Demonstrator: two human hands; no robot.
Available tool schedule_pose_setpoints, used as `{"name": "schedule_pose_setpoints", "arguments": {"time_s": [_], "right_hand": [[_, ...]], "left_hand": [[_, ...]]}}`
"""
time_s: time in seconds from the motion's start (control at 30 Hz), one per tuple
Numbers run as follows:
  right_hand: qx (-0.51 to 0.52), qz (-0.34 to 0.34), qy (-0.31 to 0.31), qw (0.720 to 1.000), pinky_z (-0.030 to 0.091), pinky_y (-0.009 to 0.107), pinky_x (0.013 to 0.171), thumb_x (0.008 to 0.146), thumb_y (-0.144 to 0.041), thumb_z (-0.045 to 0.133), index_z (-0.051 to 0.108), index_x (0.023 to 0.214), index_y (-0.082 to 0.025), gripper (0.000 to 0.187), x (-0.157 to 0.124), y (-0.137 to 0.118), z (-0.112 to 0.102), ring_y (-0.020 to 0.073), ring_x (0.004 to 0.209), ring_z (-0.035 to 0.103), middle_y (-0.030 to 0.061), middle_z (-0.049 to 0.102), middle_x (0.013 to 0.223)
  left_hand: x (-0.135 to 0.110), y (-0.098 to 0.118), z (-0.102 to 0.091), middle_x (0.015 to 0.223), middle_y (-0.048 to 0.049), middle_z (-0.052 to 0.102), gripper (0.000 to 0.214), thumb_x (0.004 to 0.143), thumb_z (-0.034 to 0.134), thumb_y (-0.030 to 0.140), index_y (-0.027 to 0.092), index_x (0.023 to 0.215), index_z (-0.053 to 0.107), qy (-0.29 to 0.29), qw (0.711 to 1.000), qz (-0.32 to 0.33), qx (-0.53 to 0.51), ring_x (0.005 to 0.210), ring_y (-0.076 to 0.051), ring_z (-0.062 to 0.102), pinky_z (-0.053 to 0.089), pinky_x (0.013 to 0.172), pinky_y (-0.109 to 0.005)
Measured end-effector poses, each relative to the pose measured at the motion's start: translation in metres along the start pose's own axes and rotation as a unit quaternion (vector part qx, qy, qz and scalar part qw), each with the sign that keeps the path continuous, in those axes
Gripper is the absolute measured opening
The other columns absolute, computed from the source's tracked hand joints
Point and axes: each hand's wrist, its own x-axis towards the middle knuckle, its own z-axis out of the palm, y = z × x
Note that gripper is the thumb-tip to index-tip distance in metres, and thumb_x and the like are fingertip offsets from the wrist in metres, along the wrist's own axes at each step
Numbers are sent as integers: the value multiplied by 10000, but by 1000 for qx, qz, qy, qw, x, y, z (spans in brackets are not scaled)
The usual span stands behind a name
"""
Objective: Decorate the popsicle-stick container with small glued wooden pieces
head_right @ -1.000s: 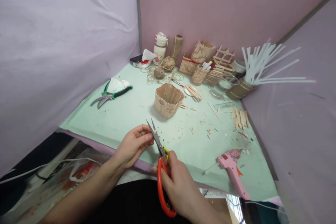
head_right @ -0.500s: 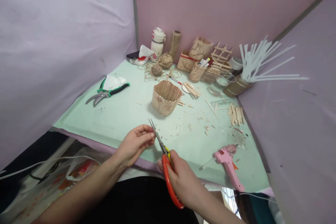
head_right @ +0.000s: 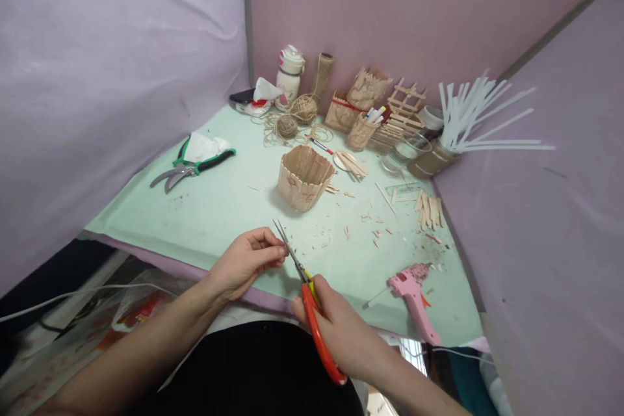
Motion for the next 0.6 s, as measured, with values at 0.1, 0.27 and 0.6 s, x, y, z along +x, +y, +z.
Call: {"name": "schedule_pose_setpoints", "arguments": {"time_s": [0.1,0.27,0.6], "right_hand": [[-21,7,15,1000,336,244,591,915,-489,420,359,767,-220,313,1,4,2,120,644,357,-46,394,701],[-45,-4,37,998,353,259,607,890,-571,432,387,752,-212,387,6,11,5,130,658,403,-32,441,709],[186,58,-37,980,181,219,434,863,-651,425,329,757,-235,439,7,9,-2,70,477,214,-88,252,610]], "left_hand": [[1,1,-1,671,-28,675,233,556,810,213,138,606,595,-4,1000,0,6,573,-89,578,469,601,-232],[2,0,-3,661,-32,676,229,556,810,211,140,597,596,-4,1000,-5,15,572,-93,576,466,592,-232],[-1,5,-2,671,0,629,267,578,830,266,146,718,637,-2,999,-38,-1,573,-78,567,448,592,-219]]}}
